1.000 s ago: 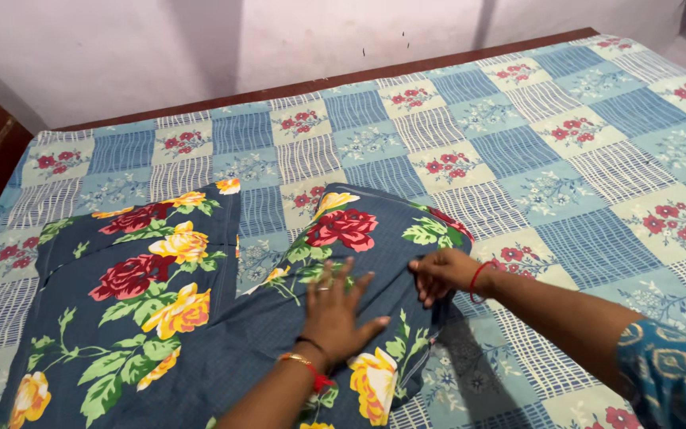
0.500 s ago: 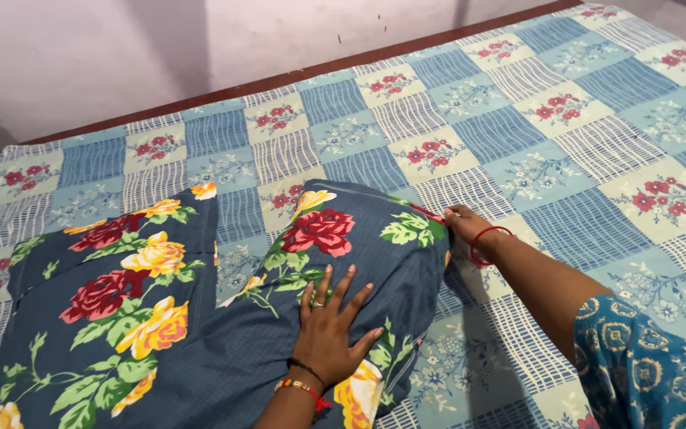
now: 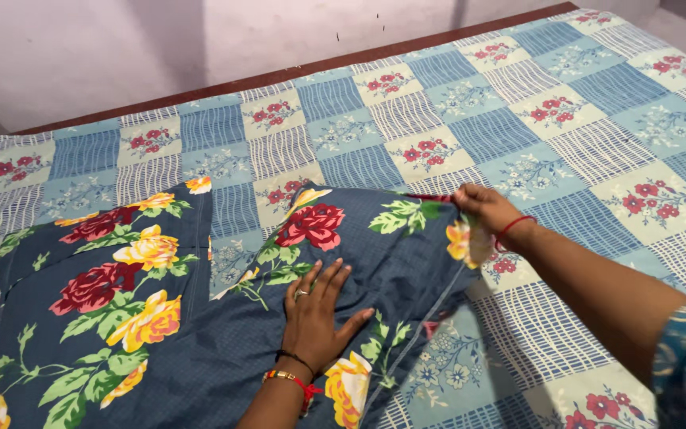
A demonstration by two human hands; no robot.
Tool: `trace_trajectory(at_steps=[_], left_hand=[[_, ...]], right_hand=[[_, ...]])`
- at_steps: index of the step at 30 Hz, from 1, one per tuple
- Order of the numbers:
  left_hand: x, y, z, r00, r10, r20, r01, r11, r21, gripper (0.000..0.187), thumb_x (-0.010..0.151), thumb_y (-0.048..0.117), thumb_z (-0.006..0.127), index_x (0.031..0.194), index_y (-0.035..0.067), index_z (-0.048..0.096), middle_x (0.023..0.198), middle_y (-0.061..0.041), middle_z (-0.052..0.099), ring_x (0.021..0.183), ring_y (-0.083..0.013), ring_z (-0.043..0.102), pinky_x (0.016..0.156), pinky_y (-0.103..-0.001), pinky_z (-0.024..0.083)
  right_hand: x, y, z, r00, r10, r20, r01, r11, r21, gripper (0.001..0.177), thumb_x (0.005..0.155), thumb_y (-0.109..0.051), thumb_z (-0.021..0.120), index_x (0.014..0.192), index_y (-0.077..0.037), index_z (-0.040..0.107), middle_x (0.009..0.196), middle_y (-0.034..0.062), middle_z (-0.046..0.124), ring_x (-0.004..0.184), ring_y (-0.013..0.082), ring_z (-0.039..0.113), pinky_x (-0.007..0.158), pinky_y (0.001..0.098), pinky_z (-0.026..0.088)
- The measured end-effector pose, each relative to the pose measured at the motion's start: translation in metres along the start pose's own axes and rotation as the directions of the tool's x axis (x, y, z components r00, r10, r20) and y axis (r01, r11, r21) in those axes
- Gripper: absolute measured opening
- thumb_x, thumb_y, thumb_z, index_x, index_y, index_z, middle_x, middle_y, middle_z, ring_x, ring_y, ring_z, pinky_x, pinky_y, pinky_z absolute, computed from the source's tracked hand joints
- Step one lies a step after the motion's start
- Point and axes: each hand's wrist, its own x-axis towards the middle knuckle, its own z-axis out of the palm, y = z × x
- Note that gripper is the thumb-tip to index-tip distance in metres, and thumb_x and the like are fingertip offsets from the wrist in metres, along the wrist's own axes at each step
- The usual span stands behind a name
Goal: The person puts a pillow into a floral pillowcase and smooths the fabric over the pillow while working on a bed.
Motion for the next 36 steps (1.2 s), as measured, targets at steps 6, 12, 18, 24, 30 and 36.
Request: trace_trajectory(at_steps=[6,12,18,24,30,36], left_hand=[[0.017,-0.008,0.012,0.989,-0.128,-0.067,0.124,0.99,-0.062,0.033,0.087,0.036,0.073,0.114,0.019,0.066,0.12,-0.003,0.06,0.115,-0.03,0.054,0.097,-0.049,0.041],[0.018,-0.007,0.03,0.994,-0.111,-0.021,0.107,0.982,-0.158,0.013,0.081,0.017,0.077,0.091,0.018,0.069,0.111,0.0,0.064,0.109,-0.0296,0.056,0.091,-0.047,0.044],[0.01,-0.015,0.017,0.995,-0.096,0.002,0.091,0.937,-0.338,0.039,0.083,0.021,0.078,0.117,0.011,0.061,0.112,-0.004,0.063,0.101,-0.0299,0.06,0.094,-0.044,0.047],[0.003,-0.014,0.012,0.999,-0.033,-0.033,0.025,0.975,-0.22,0.055,0.082,0.029,0.081,0.132,0.017,0.06,0.125,-0.008,0.059,0.117,-0.0322,0.057,0.102,-0.043,0.046],[-0.009,-0.011,0.003,0.986,-0.024,-0.168,0.03,0.999,0.036,0.064,0.084,0.045,0.073,0.141,0.02,0.058,0.148,-0.012,0.049,0.135,-0.0386,0.042,0.107,-0.054,0.029],[-0.008,-0.012,0.006,0.999,-0.033,-0.024,0.034,0.998,0.049,0.05,0.092,0.049,0.066,0.136,0.025,0.062,0.147,-0.006,0.053,0.14,-0.0316,0.043,0.111,-0.053,0.029]], right_hand=[[0.013,0.0,-0.026,0.967,-0.24,-0.089,0.251,0.954,0.162,0.032,0.113,-0.035,0.059,0.098,-0.007,0.06,0.086,-0.0041,0.054,0.079,0.0079,0.048,0.074,0.028,0.046],[0.047,0.06,-0.043,0.949,0.056,-0.309,-0.255,0.71,-0.656,0.052,0.095,-0.052,0.065,0.112,-0.004,0.073,0.101,0.0151,0.077,0.094,0.027,0.073,0.086,0.0381,0.055],[0.089,0.083,-0.016,0.965,0.191,-0.177,-0.25,0.873,-0.418,0.069,0.099,-0.065,0.053,0.119,-0.002,0.074,0.114,0.0195,0.077,0.105,0.0321,0.072,0.092,0.044,0.053],[0.055,0.01,0.04,0.924,-0.116,-0.365,-0.118,0.821,-0.559,0.037,0.09,-0.042,0.072,0.113,-0.013,0.076,0.101,0.0145,0.077,0.091,0.0297,0.073,0.084,0.04,0.054],[0.019,-0.023,0.054,0.683,-0.616,-0.391,0.146,0.64,-0.754,0.021,0.096,-0.026,0.073,0.095,-0.005,0.077,0.092,0.0154,0.071,0.086,0.0354,0.068,0.08,0.0443,0.053],[0.034,-0.018,0.063,0.676,-0.54,-0.502,0.025,0.697,-0.716,0.022,0.099,-0.027,0.072,0.098,-0.005,0.078,0.095,0.017,0.072,0.085,0.0367,0.067,0.078,0.0449,0.051]])
